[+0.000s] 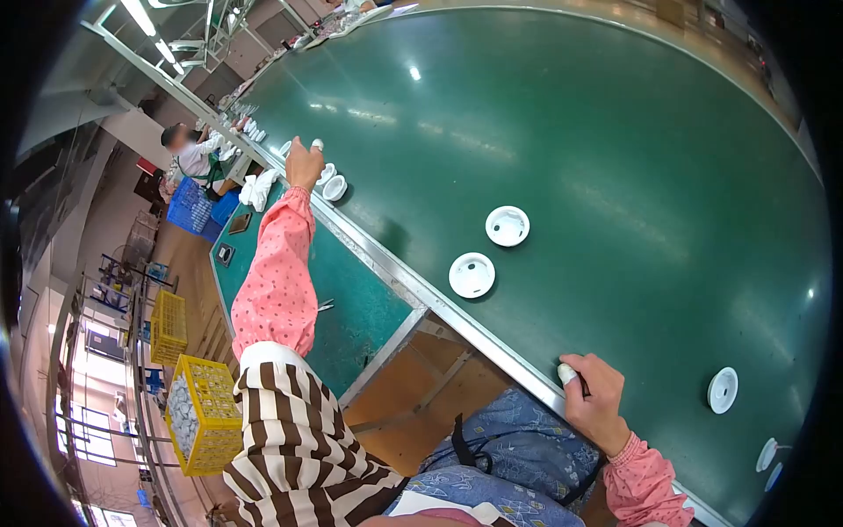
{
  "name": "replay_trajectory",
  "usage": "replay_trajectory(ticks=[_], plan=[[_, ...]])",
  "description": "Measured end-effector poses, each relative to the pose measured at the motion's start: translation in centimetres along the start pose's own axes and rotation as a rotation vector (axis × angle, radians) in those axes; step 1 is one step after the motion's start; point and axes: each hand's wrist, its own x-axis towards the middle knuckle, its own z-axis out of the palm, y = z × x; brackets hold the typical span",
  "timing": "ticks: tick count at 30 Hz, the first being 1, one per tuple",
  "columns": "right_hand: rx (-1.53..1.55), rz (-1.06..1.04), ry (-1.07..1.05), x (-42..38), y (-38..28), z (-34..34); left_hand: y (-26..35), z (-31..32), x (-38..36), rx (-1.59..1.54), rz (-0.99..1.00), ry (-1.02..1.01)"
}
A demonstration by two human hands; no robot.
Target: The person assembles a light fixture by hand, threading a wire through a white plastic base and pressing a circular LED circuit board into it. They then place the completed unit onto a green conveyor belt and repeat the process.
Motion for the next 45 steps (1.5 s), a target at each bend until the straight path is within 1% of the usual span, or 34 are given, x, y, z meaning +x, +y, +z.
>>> replay_trajectory(ticks=[2, 5, 8, 11, 15, 20, 23, 26, 29, 33, 36, 38, 40, 41, 43, 45], plan=[[0.0, 0.001, 0.005, 0.1, 0.1, 0.2, 0.2, -1.3, 0.8, 0.059, -0.052, -0.003], [-0.009, 0.004, -0.001, 0.4, 0.0, 0.2, -0.7, -3.9, 4.9, 0.199, -0.091, -0.068], [-0.001, 0.039, 0.018, 0.3, 0.6, 0.2, -1.1, -6.2, 7.5, 0.313, -0.178, -0.155], [0.008, 0.059, 0.028, 0.2, 0.4, 0.1, -1.0, -6.5, 7.9, 0.326, -0.189, -0.124], [0.012, 0.053, 0.024, 0.0, 0.9, 0.1, -1.1, -5.3, 7.5, 0.415, -0.169, -0.055], [0.023, 0.081, 0.036, 0.1, 0.6, 0.3, -2.2, -5.4, 7.6, 0.445, -0.185, -0.046], [0.017, 0.054, 0.036, 0.0, 0.8, 0.4, -2.2, -5.6, 7.7, 0.461, -0.161, -0.032], [0.027, 0.065, 0.025, 0.0, 0.7, 0.3, -1.4, -5.8, 6.6, 0.46, -0.103, -0.027], [0.014, 0.059, 0.014, 0.2, 0.3, 0.2, -0.9, -4.7, 5.0, 0.453, -0.041, -0.09], [0.012, 0.044, 0.02, 0.2, 0.3, 0.3, -2.2, -1.4, 2.4, 0.42, 0.009, -0.1], [0.013, 0.05, 0.024, 0.1, 0.4, 0.4, -3.5, 0.9, -0.4, 0.377, 0.053, -0.172], [0.015, 0.053, 0.024, 0.0, 0.5, 0.5, -4.4, 3.0, -2.4, 0.315, 0.03, -0.2], [0.004, 0.06, 0.003, -0.4, 0.2, 0.3, -4.8, 4.8, -5.0, 0.252, 0.052, -0.227], [-0.002, 0.036, 0.013, 0.1, 0.6, 0.4, -4.8, 5.7, -6.3, 0.222, 0.074, -0.172], [0.017, 0.035, 0.026, 0.2, 1.2, 0.7, -3.9, 6.0, -7.8, 0.155, 0.077, -0.195], [0.016, 0.064, 0.021, 0.2, 0.8, 0.4, -3.0, 6.3, -9.9, 0.1, 0.049, -0.262]])
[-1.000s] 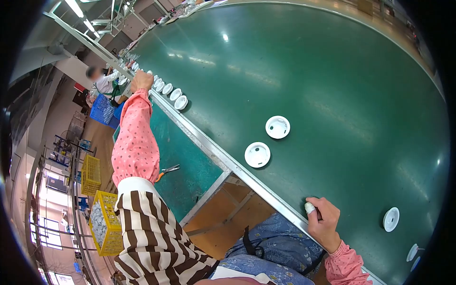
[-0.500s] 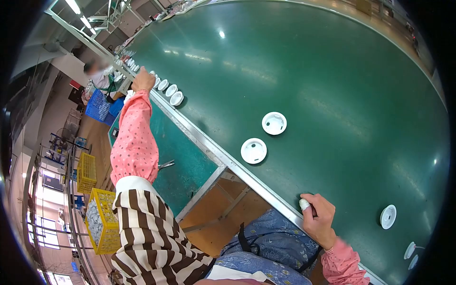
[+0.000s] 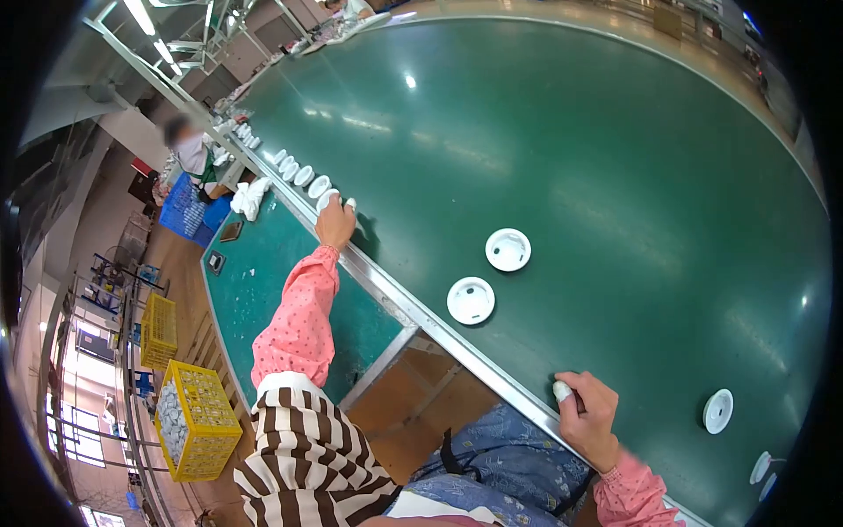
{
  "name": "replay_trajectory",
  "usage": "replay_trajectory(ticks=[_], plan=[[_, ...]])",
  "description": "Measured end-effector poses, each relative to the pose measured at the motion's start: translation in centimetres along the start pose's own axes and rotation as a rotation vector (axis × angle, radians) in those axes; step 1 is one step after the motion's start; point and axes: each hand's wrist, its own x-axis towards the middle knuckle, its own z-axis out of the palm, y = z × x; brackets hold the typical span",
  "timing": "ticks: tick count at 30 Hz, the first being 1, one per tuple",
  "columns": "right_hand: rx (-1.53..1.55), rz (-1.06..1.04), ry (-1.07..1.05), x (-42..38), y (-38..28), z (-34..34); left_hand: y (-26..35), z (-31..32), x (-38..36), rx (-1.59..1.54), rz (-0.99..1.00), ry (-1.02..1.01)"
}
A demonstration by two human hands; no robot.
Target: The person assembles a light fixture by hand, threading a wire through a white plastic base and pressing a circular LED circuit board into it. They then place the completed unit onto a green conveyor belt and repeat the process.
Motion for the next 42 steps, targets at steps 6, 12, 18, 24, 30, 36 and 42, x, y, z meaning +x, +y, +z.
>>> replay_trajectory(ticks=[6, 12, 18, 24, 30, 36, 42], plan=[[-0.004, -0.006, -0.007, 0.1, -0.2, 0.1, -0.3, 2.2, -1.5, -0.089, -0.039, 0.1], [0.002, 0.004, -0.005, 0.1, 0.1, 0.2, -0.6, 3.2, -2.7, -0.116, 0.085, 0.139], [0.007, 0.011, 0.009, 0.3, 0.2, 0.3, -0.5, 2.9, -2.6, -0.139, 0.072, 0.118], [0.001, 0.006, 0.001, 0.1, 0.0, 0.3, -1.1, 3.7, -2.6, -0.145, 0.096, 0.17], [-0.006, 0.009, -0.006, 0.0, 0.2, 0.3, -0.9, 3.5, -2.8, -0.151, 0.078, 0.162], [-0.01, 0.02, -0.013, 0.2, 0.0, 0.1, -0.6, 3.2, -2.9, -0.16, 0.094, 0.144], [0.001, 0.015, -0.008, 0.1, 0.1, 0.1, -0.6, 3.3, -2.9, -0.137, 0.089, 0.135]])
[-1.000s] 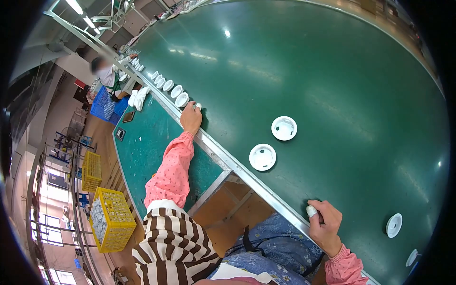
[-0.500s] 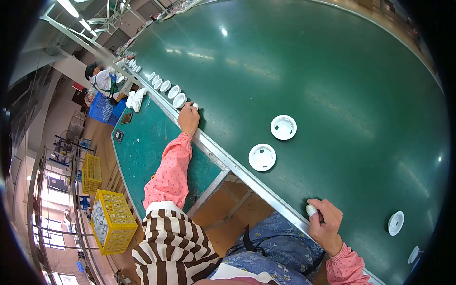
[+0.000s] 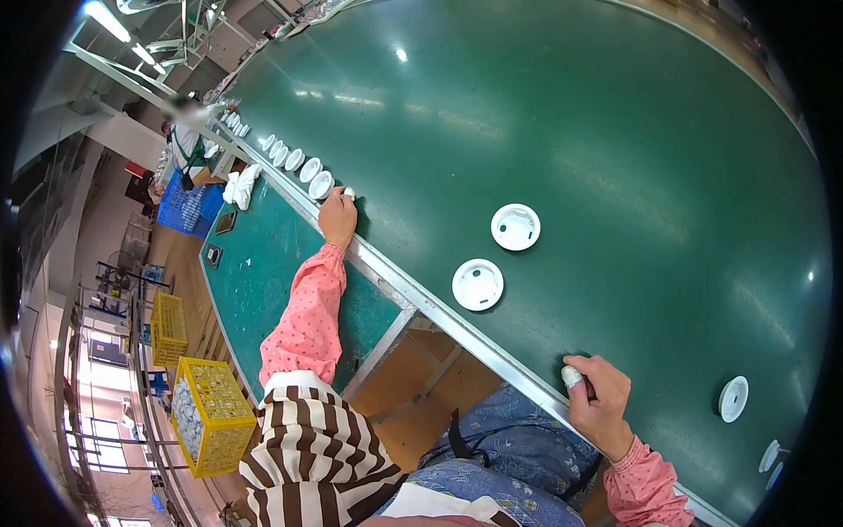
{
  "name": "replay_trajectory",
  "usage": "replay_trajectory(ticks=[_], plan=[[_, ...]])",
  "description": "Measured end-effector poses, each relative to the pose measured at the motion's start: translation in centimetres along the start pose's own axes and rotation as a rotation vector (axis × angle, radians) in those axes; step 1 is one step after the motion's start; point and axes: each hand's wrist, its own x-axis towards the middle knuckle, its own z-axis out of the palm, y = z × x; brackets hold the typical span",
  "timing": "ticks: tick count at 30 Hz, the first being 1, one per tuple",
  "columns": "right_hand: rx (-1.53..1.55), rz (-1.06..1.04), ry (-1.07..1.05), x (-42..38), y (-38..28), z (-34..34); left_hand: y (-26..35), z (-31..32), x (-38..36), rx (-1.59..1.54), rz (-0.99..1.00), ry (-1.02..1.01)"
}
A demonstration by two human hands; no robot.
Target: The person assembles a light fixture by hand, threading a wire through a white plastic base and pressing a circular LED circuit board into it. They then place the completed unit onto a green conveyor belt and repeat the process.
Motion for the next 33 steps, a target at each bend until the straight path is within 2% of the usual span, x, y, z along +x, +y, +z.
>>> replay_trajectory(ticks=[33], plan=[[-0.017, 0.0, -0.008, 0.25, -0.11, 0.19, -0.24, 0.01, 0.22, -0.024, -0.021, 0.03]])
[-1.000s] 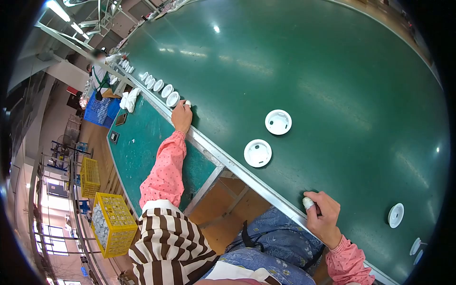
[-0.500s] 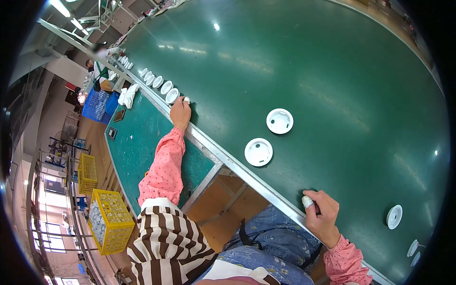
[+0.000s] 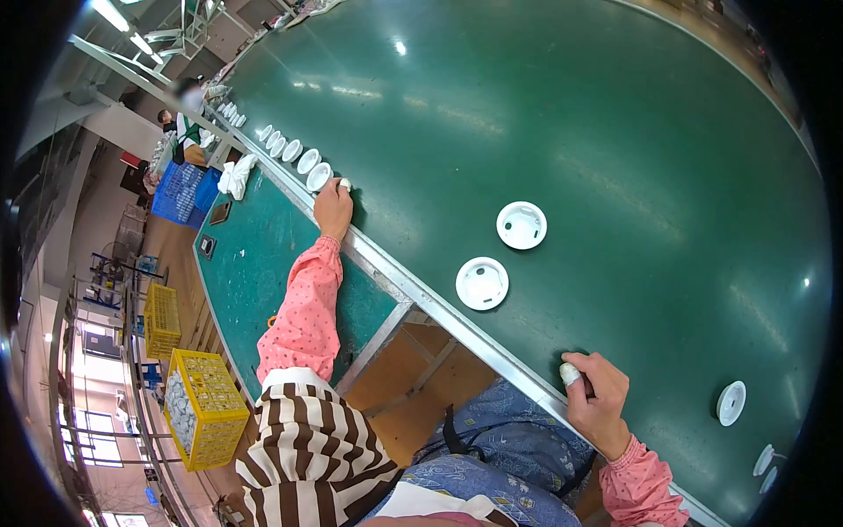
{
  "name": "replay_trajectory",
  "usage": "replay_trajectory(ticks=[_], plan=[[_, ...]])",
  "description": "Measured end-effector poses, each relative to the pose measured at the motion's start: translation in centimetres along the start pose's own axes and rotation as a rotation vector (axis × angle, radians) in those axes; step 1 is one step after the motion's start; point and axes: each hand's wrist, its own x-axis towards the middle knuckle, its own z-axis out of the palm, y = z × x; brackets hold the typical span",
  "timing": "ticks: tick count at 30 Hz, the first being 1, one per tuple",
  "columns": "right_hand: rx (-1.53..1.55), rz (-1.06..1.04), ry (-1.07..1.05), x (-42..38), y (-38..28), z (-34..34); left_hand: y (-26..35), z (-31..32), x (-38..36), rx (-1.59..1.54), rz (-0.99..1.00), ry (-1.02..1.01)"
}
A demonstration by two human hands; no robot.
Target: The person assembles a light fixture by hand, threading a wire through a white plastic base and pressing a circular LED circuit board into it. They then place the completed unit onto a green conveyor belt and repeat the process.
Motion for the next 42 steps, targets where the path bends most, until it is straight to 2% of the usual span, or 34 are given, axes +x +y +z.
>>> replay_trajectory(ticks=[11, 39, 42], plan=[[0.001, 0.003, 0.0, -0.11, 0.14, 0.06, -0.4, 0.25, 0.03, -0.012, 0.038, 0.018], [0.015, 0.015, -0.007, 0.06, -0.09, 0.08, -0.12, 0.1, 0.11, -0.007, -0.014, 0.014], [0.032, 0.038, -0.002, 0.13, 0.03, 0.09, -0.3, -0.14, 0.62, -0.088, 0.003, 0.026]])
